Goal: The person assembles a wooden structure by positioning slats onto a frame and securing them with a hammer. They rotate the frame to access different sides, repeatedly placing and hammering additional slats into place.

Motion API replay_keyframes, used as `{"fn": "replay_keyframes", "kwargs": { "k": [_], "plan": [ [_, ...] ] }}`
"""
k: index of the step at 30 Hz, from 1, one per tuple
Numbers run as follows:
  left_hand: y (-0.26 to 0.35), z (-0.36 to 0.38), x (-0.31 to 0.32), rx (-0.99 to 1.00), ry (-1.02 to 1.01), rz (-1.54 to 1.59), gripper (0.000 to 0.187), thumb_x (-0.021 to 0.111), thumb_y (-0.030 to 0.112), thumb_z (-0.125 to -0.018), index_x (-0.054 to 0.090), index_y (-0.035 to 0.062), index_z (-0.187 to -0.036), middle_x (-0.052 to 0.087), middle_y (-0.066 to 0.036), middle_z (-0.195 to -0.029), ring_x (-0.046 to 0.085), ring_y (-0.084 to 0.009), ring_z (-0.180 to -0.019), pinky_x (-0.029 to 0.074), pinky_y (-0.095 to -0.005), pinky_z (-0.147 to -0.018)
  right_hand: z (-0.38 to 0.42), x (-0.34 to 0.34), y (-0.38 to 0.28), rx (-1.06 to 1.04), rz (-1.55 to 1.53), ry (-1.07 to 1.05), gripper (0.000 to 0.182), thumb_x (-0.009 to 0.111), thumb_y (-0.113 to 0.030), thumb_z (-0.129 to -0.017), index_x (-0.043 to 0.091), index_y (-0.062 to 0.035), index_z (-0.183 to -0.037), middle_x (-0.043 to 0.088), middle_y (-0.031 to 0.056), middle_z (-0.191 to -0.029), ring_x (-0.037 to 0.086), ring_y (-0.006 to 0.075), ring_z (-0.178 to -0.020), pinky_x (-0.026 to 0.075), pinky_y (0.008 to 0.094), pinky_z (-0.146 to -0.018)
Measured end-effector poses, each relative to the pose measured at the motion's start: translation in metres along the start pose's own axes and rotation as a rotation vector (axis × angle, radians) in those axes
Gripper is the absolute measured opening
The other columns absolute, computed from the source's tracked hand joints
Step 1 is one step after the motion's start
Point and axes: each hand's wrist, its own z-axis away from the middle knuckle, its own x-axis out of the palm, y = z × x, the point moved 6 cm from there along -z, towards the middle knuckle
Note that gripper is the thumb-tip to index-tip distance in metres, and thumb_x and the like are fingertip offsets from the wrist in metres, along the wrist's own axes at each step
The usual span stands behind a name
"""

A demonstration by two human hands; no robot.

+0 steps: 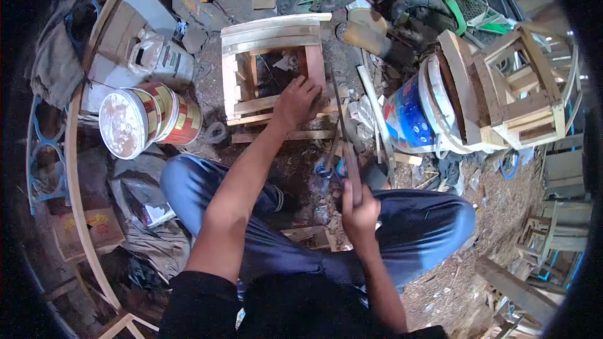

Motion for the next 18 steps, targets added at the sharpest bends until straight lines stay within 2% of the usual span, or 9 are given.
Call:
{"fn": "replay_keyframes", "kwargs": {
  "k": [2,3,7,8,9,11,13,16,18],
  "plan": [
    [0.0,-0.001,-0.004,-0.027,-0.062,0.0,0.023,0.065,0.018,-0.076,0.059,0.0037,-0.093,0.053,-0.012,-0.093,0.052,-0.0333,-0.094,0.046,-0.0403,-0.086,-0.052,0.022,-0.006,-0.069,0.011,0.013,0.027,0.057,-0.022,-0.091,0.058,0.0033,-0.081,0.059,0.0276,-0.071,0.061,0.0439,-0.068,0.047,0.0449,-0.051],
    [0.0,-0.002,-0.003,-0.074,-0.112,0.011,0.023,0.065,0.017,-0.076,0.059,0.0039,-0.094,0.054,-0.012,-0.095,0.053,-0.0333,-0.097,0.046,-0.0398,-0.088,-0.072,0.03,-0.01,-0.011,-0.019,0.027,0.029,0.056,-0.023,-0.092,0.059,0.0042,-0.081,0.057,0.0281,-0.065,0.06,0.0446,-0.067,0.046,0.0467,-0.052],
    [-0.001,-0.002,-0.001,-0.05,-0.089,0.003,0.025,0.065,0.017,-0.075,0.059,0.0042,-0.095,0.054,-0.012,-0.098,0.053,-0.0332,-0.099,0.046,-0.0389,-0.089,-0.04,0.006,-0.016,-0.196,0.08,0.03,0.03,0.054,-0.024,-0.092,0.061,0.0048,-0.094,0.06,0.0267,-0.072,0.061,0.0416,-0.065,0.048,0.0436,-0.051],
    [-0.001,-0.002,0.0,-0.052,-0.106,-0.017,0.026,0.065,0.018,-0.075,0.059,0.0042,-0.096,0.054,-0.013,-0.099,0.053,-0.0335,-0.099,0.046,-0.0394,-0.09,-0.016,-0.007,-0.012,-0.163,0.119,0.009,0.031,0.055,-0.024,-0.092,0.061,0.001,-0.108,0.062,0.0248,-0.075,0.063,0.0396,-0.067,0.05,0.0427,-0.054],
    [-0.003,0.0,0.001,-0.064,-0.126,-0.036,0.027,0.065,0.018,-0.075,0.059,0.0042,-0.096,0.054,-0.014,-0.101,0.052,-0.0338,-0.099,0.046,-0.0399,-0.09,0.002,-0.016,-0.003,0.004,-0.081,-0.007,0.029,0.057,-0.024,-0.09,0.064,0.0033,-0.094,0.061,0.026,-0.072,0.061,0.0454,-0.071,0.05,0.0443,-0.062],
    [-0.004,0.003,0.003,-0.085,-0.095,-0.016,0.028,0.066,0.019,-0.075,0.059,0.0042,-0.097,0.053,-0.014,-0.1,0.052,-0.0339,-0.099,0.045,-0.0402,-0.09,0.001,-0.009,0.004,0.05,-0.103,0.044,0.03,0.056,-0.024,-0.092,0.063,0.0053,-0.094,0.059,0.0267,-0.068,0.062,0.0445,-0.07,0.049,0.0436,-0.06],
    [-0.004,-0.001,0.003,-0.079,-0.056,0.011,0.029,0.066,0.02,-0.075,0.058,0.0043,-0.098,0.052,-0.015,-0.1,0.052,-0.034,-0.099,0.045,-0.0406,-0.09,-0.041,0.014,-0.008,-0.121,0.017,0.051,0.028,0.054,-0.021,-0.093,0.061,-0.0083,-0.116,0.061,0.025,-0.069,0.065,0.04,-0.071,0.051,0.0417,-0.057],
    [-0.005,0.0,0.001,-0.075,-0.113,0.017,0.031,0.068,0.022,-0.076,0.06,0.0057,-0.1,0.055,-0.015,-0.097,0.055,-0.0339,-0.095,0.048,-0.0412,-0.085,-0.083,0.036,-0.007,0.015,0.01,-0.045,0.028,0.053,-0.021,-0.093,0.061,-0.0084,-0.116,0.061,0.0231,-0.071,0.064,0.0411,-0.07,0.05,0.0429,-0.058],
    [-0.003,0.003,0.001,-0.074,-0.105,0.013,0.032,0.069,0.024,-0.075,0.06,0.0056,-0.1,0.056,-0.015,-0.098,0.055,-0.0346,-0.095,0.049,-0.0412,-0.085,-0.059,0.019,-0.024,-0.272,-0.018,0.121,0.031,0.052,-0.024,-0.094,0.059,-0.0078,-0.12,0.062,0.0221,-0.074,0.065,0.0396,-0.067,0.051,0.0424,-0.056]
  ]
}}
